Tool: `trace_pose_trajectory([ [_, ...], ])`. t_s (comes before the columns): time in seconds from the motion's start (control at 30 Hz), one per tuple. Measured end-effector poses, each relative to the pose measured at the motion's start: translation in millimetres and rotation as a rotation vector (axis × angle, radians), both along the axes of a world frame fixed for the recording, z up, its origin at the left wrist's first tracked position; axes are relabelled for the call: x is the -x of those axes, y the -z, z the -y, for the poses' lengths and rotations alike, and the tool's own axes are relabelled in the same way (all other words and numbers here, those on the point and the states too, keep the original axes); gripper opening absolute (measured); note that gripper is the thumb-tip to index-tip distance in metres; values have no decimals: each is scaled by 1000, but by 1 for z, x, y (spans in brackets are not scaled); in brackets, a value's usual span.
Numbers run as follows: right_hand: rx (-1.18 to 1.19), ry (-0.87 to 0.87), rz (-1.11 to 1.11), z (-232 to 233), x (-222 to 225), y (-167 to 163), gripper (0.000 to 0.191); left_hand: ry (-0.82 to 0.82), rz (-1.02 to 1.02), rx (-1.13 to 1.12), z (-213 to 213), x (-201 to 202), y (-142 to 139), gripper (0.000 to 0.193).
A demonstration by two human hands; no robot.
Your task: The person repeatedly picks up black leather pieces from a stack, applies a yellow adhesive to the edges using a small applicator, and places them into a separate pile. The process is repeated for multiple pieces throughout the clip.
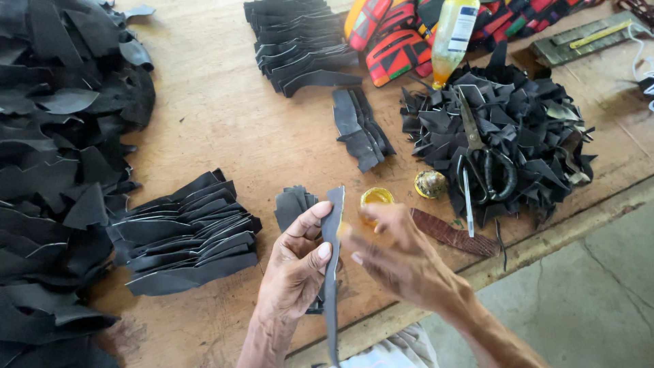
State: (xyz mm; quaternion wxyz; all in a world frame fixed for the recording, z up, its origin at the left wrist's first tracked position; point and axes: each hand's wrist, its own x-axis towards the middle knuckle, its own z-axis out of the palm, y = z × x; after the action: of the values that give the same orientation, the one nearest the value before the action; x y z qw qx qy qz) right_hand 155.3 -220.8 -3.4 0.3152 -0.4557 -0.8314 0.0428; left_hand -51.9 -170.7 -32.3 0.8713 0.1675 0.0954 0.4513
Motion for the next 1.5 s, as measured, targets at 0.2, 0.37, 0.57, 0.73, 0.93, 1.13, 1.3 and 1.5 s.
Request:
trace_pose_trajectory([
  [0.2, -149, 37, 80, 9, -6, 7, 80, -76, -95, 48, -3, -3, -6, 57],
  [0.37, -192, 64, 115, 9, -8, 13, 68, -90, -58, 9, -5, -4, -7, 57],
  [0.57, -156, 45, 189, 6, -8, 16, 67, -70, -72, 28, -5, -3, -7, 56],
  [0.73, -68, 62, 94, 7, -8, 13, 81, -60, -75, 15, -2, -3, -6, 57],
  [0.93, -21, 37, 49, 12, -3, 10, 89, -24, -22, -7, -2, -1, -3, 56],
  [1.13, 29, -75, -85, 21, -3, 10, 92, -21, -55, 9, -2, -1, -5, 55],
  [1.3, 4, -86, -46, 27, 3, 7, 84, -26, -59, 7, -2, -1, -5, 55],
  [1.5, 55, 89, -139, -6, -1, 3, 75, 29, -41, -22, 5, -1, -2, 56],
])
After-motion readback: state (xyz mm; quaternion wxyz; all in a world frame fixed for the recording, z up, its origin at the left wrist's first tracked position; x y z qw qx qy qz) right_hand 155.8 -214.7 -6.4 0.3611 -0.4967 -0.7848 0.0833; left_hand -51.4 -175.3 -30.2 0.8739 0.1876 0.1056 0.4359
